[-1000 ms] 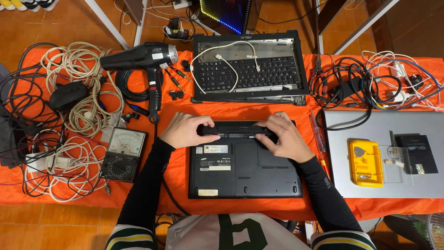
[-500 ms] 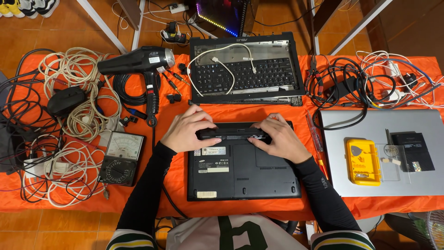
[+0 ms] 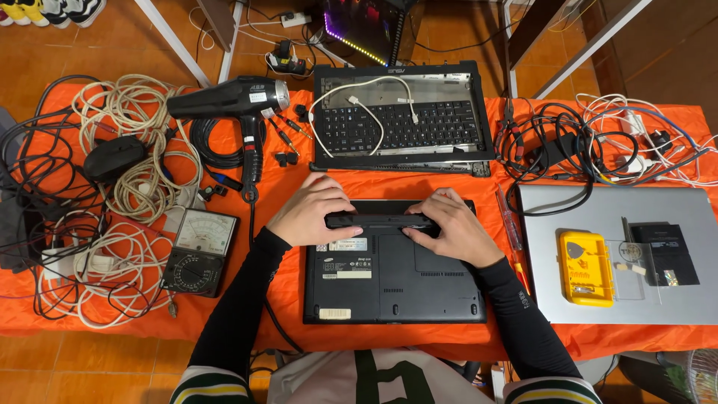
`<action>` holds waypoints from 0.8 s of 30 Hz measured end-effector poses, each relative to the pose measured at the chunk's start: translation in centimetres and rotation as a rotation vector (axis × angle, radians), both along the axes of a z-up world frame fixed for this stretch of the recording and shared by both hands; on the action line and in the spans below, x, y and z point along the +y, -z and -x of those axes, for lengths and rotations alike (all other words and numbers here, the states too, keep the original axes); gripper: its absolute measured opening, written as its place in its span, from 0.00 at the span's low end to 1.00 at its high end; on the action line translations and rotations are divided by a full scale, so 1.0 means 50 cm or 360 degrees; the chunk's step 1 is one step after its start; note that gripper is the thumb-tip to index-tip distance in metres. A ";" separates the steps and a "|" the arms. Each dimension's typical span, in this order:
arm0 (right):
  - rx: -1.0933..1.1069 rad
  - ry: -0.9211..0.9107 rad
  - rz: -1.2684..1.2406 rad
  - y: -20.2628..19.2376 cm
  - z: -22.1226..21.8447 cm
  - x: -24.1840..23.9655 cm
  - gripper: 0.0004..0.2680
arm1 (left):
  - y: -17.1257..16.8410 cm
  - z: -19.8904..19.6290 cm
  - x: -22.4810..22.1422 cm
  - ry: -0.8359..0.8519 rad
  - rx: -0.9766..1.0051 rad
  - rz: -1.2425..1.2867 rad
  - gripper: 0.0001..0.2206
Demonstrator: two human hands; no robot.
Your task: The recorder is repairing a laptop on a desk.
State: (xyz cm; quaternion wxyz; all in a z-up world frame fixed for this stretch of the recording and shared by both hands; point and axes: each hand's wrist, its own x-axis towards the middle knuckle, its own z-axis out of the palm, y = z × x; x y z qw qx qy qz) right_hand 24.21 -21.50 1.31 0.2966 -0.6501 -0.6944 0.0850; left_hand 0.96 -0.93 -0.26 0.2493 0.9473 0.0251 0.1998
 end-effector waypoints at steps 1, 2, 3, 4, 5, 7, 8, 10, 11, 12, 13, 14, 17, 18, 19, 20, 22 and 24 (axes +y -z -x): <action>-0.0006 -0.0001 0.0008 0.000 0.001 0.001 0.11 | 0.000 0.000 0.002 -0.0008 0.0030 -0.0030 0.17; -0.0012 -0.0001 0.0016 0.000 0.001 0.002 0.11 | -0.001 -0.001 0.003 -0.0016 0.0061 -0.0060 0.18; -0.0007 0.0003 0.0010 0.000 0.000 0.003 0.11 | 0.001 -0.001 0.004 -0.0012 0.0066 -0.0067 0.18; -0.0012 -0.0002 0.0013 0.001 -0.001 0.005 0.11 | 0.002 -0.001 0.005 0.0000 0.0065 -0.0068 0.18; -0.0013 -0.0003 0.0023 0.002 -0.001 0.002 0.11 | 0.005 0.000 0.003 0.0016 0.0068 -0.0063 0.18; -0.0007 0.0002 0.0018 0.005 -0.003 0.001 0.11 | 0.005 0.000 0.003 0.0008 0.0102 -0.0052 0.19; -0.0011 0.0000 0.0014 0.007 -0.003 0.001 0.11 | 0.005 0.001 0.004 -0.0007 0.0127 -0.0040 0.19; -0.0006 0.0004 0.0000 0.006 -0.004 0.001 0.11 | 0.001 0.000 0.005 -0.0007 0.0142 -0.0052 0.19; -0.0013 -0.0001 -0.0006 0.005 -0.004 0.001 0.11 | 0.000 0.000 0.005 -0.0015 0.0146 -0.0056 0.18; -0.0002 0.0003 -0.0009 0.007 -0.002 0.001 0.11 | -0.003 0.001 0.004 -0.0011 0.0157 -0.0059 0.18; -0.0010 0.0003 -0.0008 0.008 -0.002 -0.001 0.12 | -0.005 0.001 0.003 -0.0026 0.0197 -0.0047 0.18; -0.0018 0.0003 -0.0006 0.009 -0.001 -0.002 0.12 | -0.008 0.002 0.002 -0.0042 0.0237 -0.0035 0.18; -0.0035 -0.0005 -0.0046 0.008 -0.003 0.001 0.12 | -0.002 0.003 0.006 -0.0028 0.0134 -0.0069 0.18; -0.0038 -0.0009 -0.0053 0.006 -0.004 0.003 0.12 | -0.003 0.002 0.008 -0.0032 0.0132 -0.0076 0.18; -0.0030 -0.0010 -0.0047 0.005 -0.003 0.000 0.12 | -0.002 0.004 0.006 -0.0033 0.0164 -0.0052 0.18; -0.0022 -0.0011 -0.0040 0.005 -0.002 -0.001 0.13 | -0.001 0.005 0.004 -0.0035 0.0196 -0.0029 0.17; 0.0005 -0.0004 -0.0020 -0.001 -0.005 -0.001 0.13 | -0.005 0.006 0.008 -0.0020 0.0185 -0.0016 0.17; 0.0033 0.0004 0.0011 -0.008 -0.007 -0.005 0.14 | -0.012 0.007 0.009 -0.0004 0.0173 0.0006 0.17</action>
